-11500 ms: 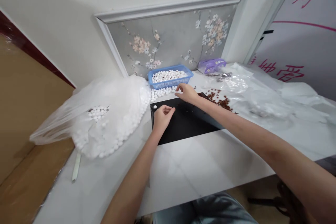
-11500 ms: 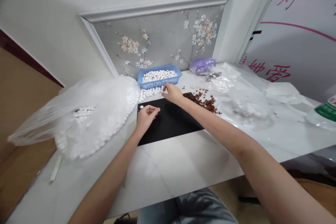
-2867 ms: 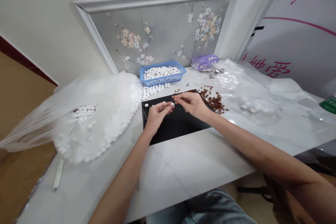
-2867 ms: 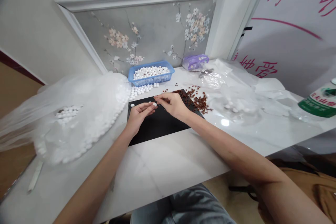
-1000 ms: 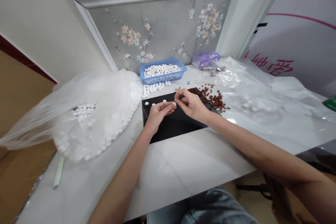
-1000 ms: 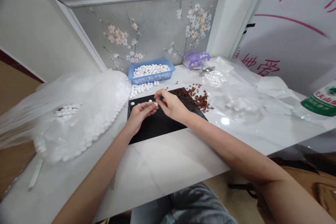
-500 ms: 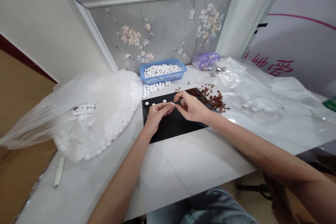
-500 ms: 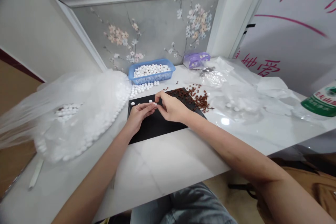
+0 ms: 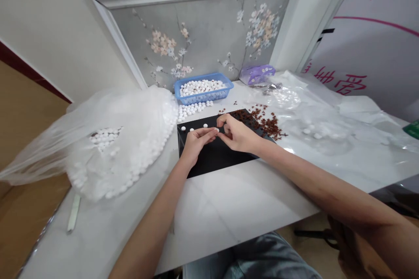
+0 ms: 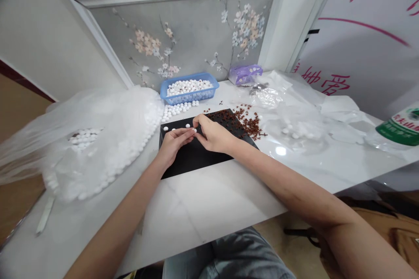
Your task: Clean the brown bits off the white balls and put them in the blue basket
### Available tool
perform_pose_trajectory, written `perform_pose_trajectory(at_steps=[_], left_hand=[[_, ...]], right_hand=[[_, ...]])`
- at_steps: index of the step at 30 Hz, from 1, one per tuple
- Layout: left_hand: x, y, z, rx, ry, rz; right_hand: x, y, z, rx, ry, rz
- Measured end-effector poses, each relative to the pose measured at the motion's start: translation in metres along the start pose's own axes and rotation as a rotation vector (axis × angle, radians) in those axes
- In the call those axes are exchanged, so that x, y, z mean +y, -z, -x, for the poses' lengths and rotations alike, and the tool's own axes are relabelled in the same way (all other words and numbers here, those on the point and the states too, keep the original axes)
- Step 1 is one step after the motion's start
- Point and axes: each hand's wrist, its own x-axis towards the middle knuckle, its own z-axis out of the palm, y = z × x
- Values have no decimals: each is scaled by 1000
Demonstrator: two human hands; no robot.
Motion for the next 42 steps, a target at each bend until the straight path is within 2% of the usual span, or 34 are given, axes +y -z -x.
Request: perform_pose_trajectory(at_steps=[23,27,34,39,42], left_hand=[[-3,2,-1,3,-1,-2],[-2,1,-1,3,-4,17],[1,1,1,-7,-5,49],[2,1,0,6,-15,49],[2,2,0,3,-25,48]], right_hand=[[8,-9,0,-23,102,-58],[5,-8,0,9,118,-88],[1,-2,0,43,24,-98],[6,0,-1,146,94,14],[8,2,-1,129,119,40]])
